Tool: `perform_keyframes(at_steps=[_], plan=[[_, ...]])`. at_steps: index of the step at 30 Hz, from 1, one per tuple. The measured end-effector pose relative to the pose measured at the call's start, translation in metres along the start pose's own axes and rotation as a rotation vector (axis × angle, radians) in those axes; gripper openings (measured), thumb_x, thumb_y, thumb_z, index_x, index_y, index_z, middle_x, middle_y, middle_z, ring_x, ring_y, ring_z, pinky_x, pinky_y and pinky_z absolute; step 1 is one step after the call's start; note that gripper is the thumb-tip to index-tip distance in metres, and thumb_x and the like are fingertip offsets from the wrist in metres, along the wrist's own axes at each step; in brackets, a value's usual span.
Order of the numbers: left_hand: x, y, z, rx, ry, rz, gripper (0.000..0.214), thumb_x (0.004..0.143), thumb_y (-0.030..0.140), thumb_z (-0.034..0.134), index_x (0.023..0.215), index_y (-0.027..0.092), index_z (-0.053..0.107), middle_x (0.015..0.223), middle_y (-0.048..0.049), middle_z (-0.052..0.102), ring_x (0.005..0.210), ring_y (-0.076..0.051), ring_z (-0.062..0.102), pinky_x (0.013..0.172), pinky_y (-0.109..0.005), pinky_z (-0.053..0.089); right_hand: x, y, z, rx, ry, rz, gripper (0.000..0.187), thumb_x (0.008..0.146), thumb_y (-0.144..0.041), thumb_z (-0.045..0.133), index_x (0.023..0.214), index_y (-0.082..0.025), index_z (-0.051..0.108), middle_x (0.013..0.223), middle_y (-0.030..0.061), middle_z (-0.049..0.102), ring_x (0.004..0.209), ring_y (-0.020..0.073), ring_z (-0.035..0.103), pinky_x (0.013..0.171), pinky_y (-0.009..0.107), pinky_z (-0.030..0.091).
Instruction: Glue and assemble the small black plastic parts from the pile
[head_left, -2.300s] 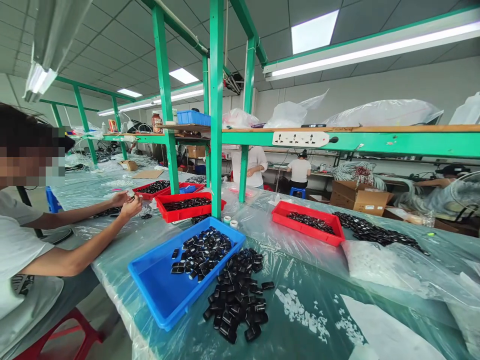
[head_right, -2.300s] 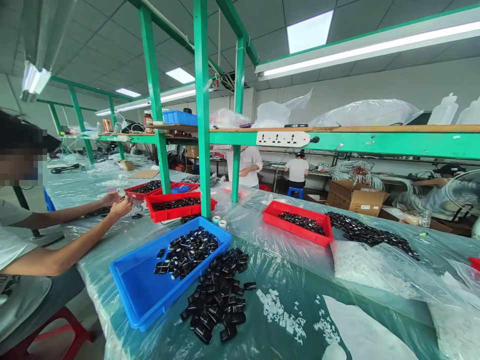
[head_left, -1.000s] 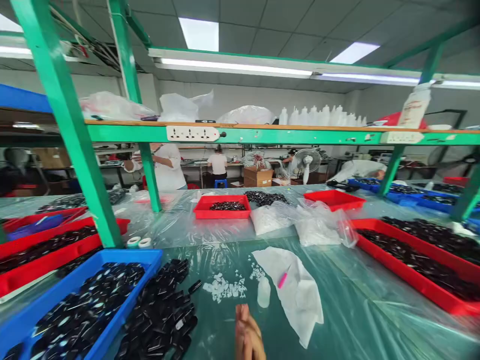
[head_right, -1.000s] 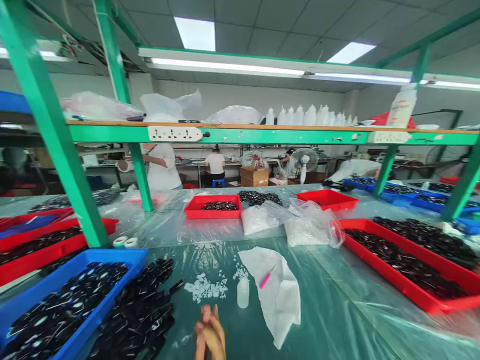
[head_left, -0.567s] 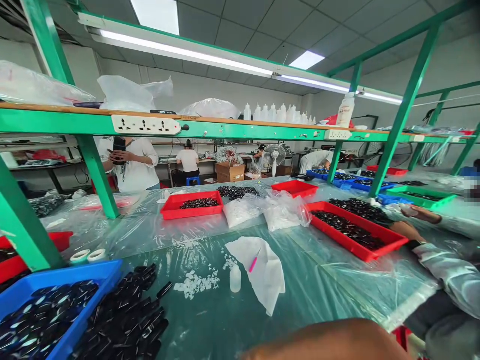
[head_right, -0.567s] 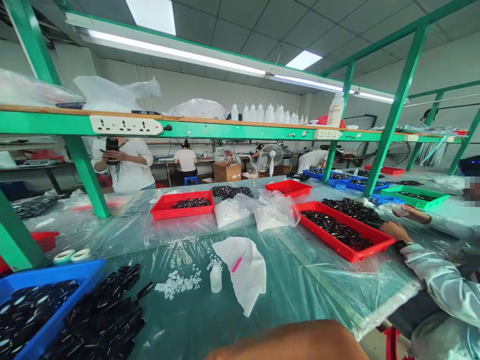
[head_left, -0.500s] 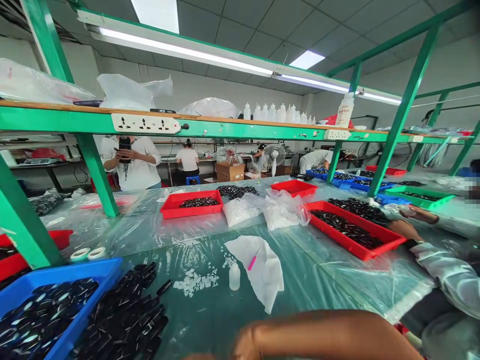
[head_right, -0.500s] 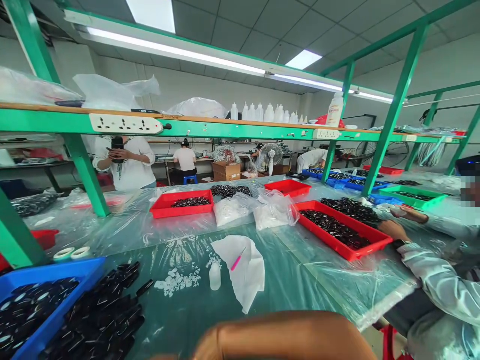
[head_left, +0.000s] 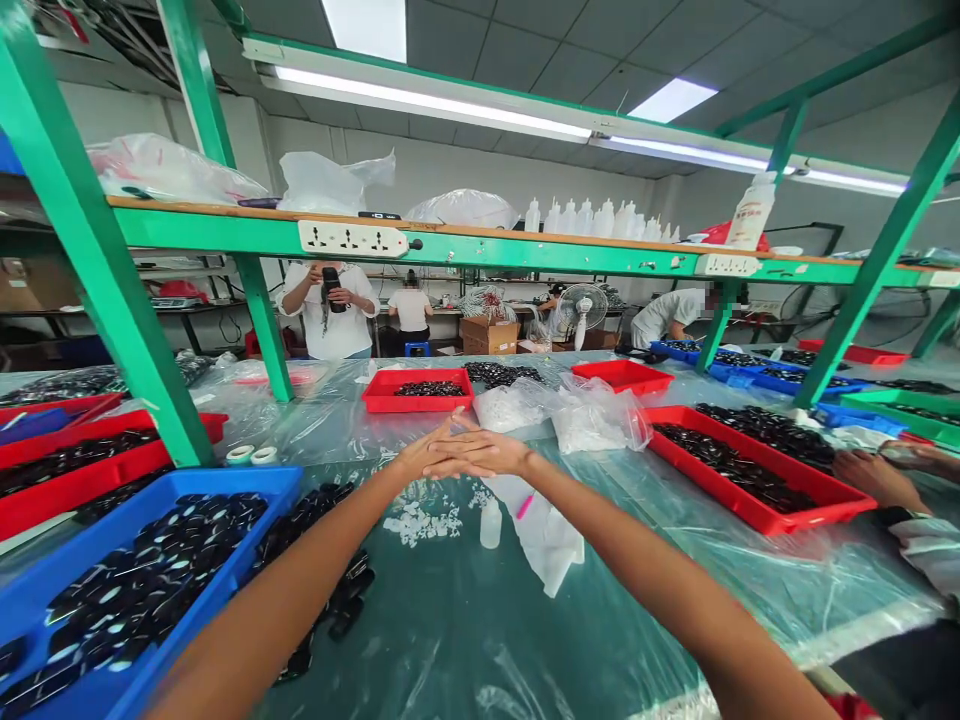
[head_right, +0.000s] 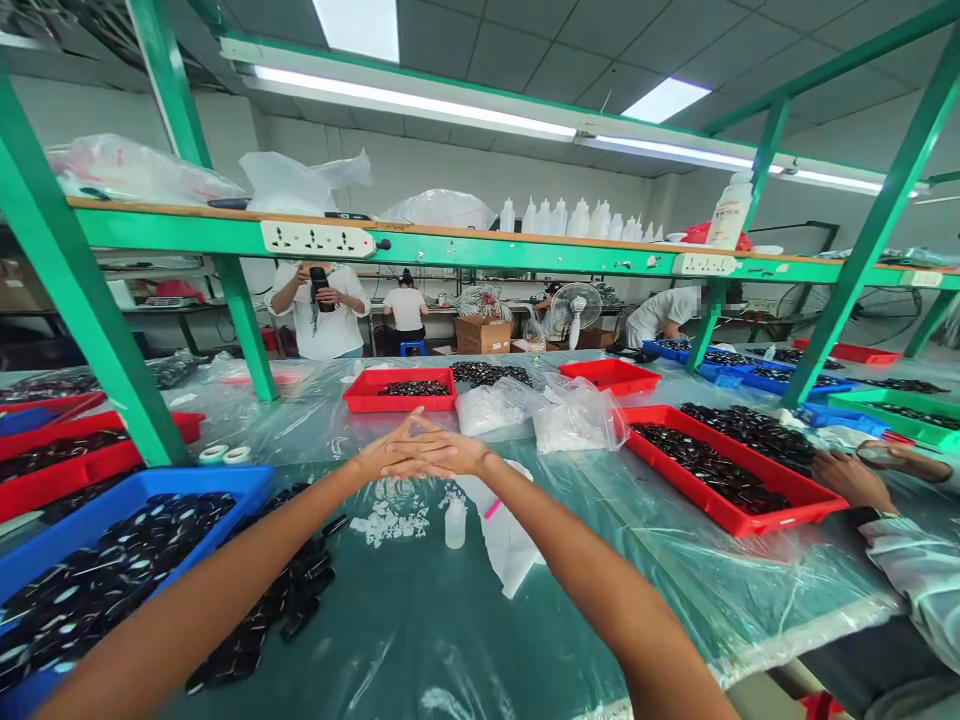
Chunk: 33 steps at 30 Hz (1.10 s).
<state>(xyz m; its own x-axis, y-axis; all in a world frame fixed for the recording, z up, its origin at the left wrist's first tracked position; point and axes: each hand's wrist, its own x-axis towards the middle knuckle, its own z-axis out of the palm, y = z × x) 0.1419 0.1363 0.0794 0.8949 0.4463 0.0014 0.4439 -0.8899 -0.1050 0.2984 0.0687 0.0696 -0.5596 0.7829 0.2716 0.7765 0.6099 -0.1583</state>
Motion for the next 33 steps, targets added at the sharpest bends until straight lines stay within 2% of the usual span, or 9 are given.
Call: perform_keyframes(at_steps=[3,7,10,13,21,24,27,30,33], plan=[[0.015,0.002,0.001,-0.024,0.064,0.162,0.035,0.072,0.018,0.043,0.092,0.025,0.070,0.105,-0.0030,0.063,0.123,-0.028,0.046,0.067,-0.041,0.053,0.002,0.017,-0.008,-0.146,-0.133,-0.119,0.024,0.092,-0.013,0.042,0.091,-0.006,0.065,0.104,0.0039,0.064,0.099,0.0138,0.060,0.086,0.032,0.047],[0.027,0.009,0.001,0.023,0.143,0.318,0.055,0.072,0.006,0.043,0.109,0.042,0.062,0.126,0.0045,0.053,0.136,-0.018,0.027,0.083,-0.047,0.050,0.000,0.025,-0.016,-0.301,-0.175,-0.204,0.025,0.094,-0.016,0.041,0.103,-0.008,0.063,0.111,0.0050,0.060,0.104,0.0189,0.057,0.088,0.037,0.047],[0.031,0.011,0.000,0.080,0.190,0.355,0.067,0.071,0.001,0.042,0.118,0.047,0.054,0.137,0.0099,0.043,0.140,-0.014,0.010,0.098,-0.053,0.040,-0.005,0.026,-0.022,-0.387,-0.176,-0.210,0.020,0.092,-0.016,0.046,0.104,-0.009,0.061,0.107,0.0054,0.061,0.098,0.0156,0.060,0.084,0.035,0.049],[0.031,0.012,0.000,0.140,0.226,0.355,0.073,0.071,-0.004,0.038,0.121,0.048,0.051,0.142,0.0129,0.035,0.140,-0.013,0.002,0.104,-0.057,0.031,-0.008,0.024,-0.024,-0.451,-0.161,-0.201,0.018,0.091,-0.015,0.048,0.101,-0.008,0.062,0.104,0.0049,0.062,0.094,0.0151,0.061,0.081,0.033,0.050],[0.018,0.024,-0.002,0.329,0.308,0.387,0.081,0.069,-0.009,0.032,0.123,0.050,0.047,0.142,0.0151,0.035,0.140,-0.012,-0.001,0.107,-0.057,0.019,-0.018,0.017,-0.022,-0.595,-0.103,-0.291,0.022,0.092,-0.017,0.046,0.106,-0.007,0.060,0.113,0.0065,0.058,0.100,0.0167,0.058,0.088,0.037,0.047],[0.011,0.032,-0.007,0.405,0.340,0.400,0.084,0.067,-0.010,0.030,0.124,0.049,0.045,0.142,0.0146,0.034,0.139,-0.013,0.001,0.104,-0.058,0.024,-0.027,0.010,-0.026,-0.650,-0.088,-0.313,0.026,0.093,-0.016,0.044,0.114,-0.008,0.058,0.121,0.0076,0.054,0.109,0.0206,0.054,0.094,0.042,0.043],[0.003,0.041,-0.012,0.488,0.363,0.403,0.086,0.065,-0.010,0.028,0.128,0.046,0.042,0.143,0.0131,0.032,0.139,-0.014,0.004,0.100,-0.058,0.029,-0.036,0.000,-0.032,-0.706,-0.070,-0.323,0.033,0.090,-0.015,0.050,0.122,-0.014,0.053,0.132,0.0094,0.047,0.120,0.0241,0.046,0.100,0.050,0.035],[-0.007,0.051,-0.018,0.583,0.381,0.410,0.087,0.062,-0.010,0.028,0.129,0.046,0.040,0.144,0.0138,0.031,0.139,-0.014,0.005,0.102,-0.058,0.026,-0.046,-0.013,-0.036,-0.748,-0.051,-0.322,0.044,0.085,-0.014,0.057,0.128,-0.020,0.049,0.139,0.0095,0.041,0.127,0.0279,0.038,0.103,0.058,0.027],[-0.021,0.061,-0.026,0.683,0.388,0.407,0.087,0.062,-0.009,0.030,0.127,0.048,0.042,0.144,0.0156,0.030,0.139,-0.013,0.004,0.103,-0.057,0.025,-0.053,-0.029,-0.037,-0.768,-0.026,-0.306,0.050,0.085,-0.011,0.055,0.132,-0.023,0.046,0.143,0.0090,0.037,0.133,0.0290,0.030,0.106,0.062,0.015]])
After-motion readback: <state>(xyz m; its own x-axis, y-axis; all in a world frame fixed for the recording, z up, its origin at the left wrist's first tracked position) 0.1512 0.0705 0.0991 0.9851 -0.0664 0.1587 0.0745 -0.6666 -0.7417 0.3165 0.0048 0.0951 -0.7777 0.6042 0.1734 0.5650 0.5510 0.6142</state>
